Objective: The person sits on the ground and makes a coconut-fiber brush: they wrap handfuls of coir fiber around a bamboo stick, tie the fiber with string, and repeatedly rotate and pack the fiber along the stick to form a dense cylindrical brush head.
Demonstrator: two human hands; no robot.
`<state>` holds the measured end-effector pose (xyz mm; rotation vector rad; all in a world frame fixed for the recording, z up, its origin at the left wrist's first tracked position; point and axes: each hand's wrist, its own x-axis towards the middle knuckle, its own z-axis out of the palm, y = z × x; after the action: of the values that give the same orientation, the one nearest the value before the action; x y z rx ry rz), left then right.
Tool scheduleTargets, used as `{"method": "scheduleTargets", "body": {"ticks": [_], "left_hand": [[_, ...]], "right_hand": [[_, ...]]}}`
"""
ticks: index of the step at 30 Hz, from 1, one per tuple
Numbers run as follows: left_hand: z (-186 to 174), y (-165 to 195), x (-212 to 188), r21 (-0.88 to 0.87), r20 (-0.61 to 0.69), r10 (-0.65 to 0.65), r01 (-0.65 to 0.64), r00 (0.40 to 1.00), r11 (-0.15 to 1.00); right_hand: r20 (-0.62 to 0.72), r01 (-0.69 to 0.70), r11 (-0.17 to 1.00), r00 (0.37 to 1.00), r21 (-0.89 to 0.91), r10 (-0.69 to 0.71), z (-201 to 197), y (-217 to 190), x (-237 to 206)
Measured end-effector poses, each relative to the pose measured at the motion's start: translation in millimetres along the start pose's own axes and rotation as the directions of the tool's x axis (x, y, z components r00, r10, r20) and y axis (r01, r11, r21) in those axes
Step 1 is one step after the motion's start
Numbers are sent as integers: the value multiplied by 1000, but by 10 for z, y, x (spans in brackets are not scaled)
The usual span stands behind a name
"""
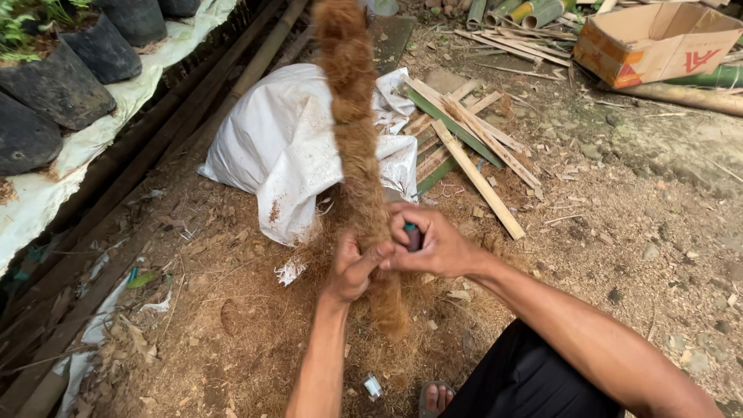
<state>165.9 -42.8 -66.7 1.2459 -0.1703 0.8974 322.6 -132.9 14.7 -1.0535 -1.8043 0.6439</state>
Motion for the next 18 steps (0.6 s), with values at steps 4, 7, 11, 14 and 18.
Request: {"method": "scheduleTargets", "body": {"ticks": [4, 7, 11, 14, 18], "left_hand": [[43, -66, 34, -130, -133, -69, 52, 989, 990], [90, 48, 64, -191, -161, -181, 150, 970, 970], [74, 166, 151, -81, -234, -122, 106, 964, 991], [34, 119, 180, 76, -329, -50, 79, 943, 994], [19, -9, 150, 195, -372, 26, 51, 928, 980]], "right_hand": [[34, -381, 923, 925, 54, 379, -133, -110, 127], [78, -293, 940, 956, 176, 284, -200, -150, 149], [108, -440, 746, 886, 499, 451, -167, -122, 87], [52, -471, 857, 880, 209, 471, -94, -48, 32], [43, -349, 937, 936, -22, 350, 167, 73, -80]]}}
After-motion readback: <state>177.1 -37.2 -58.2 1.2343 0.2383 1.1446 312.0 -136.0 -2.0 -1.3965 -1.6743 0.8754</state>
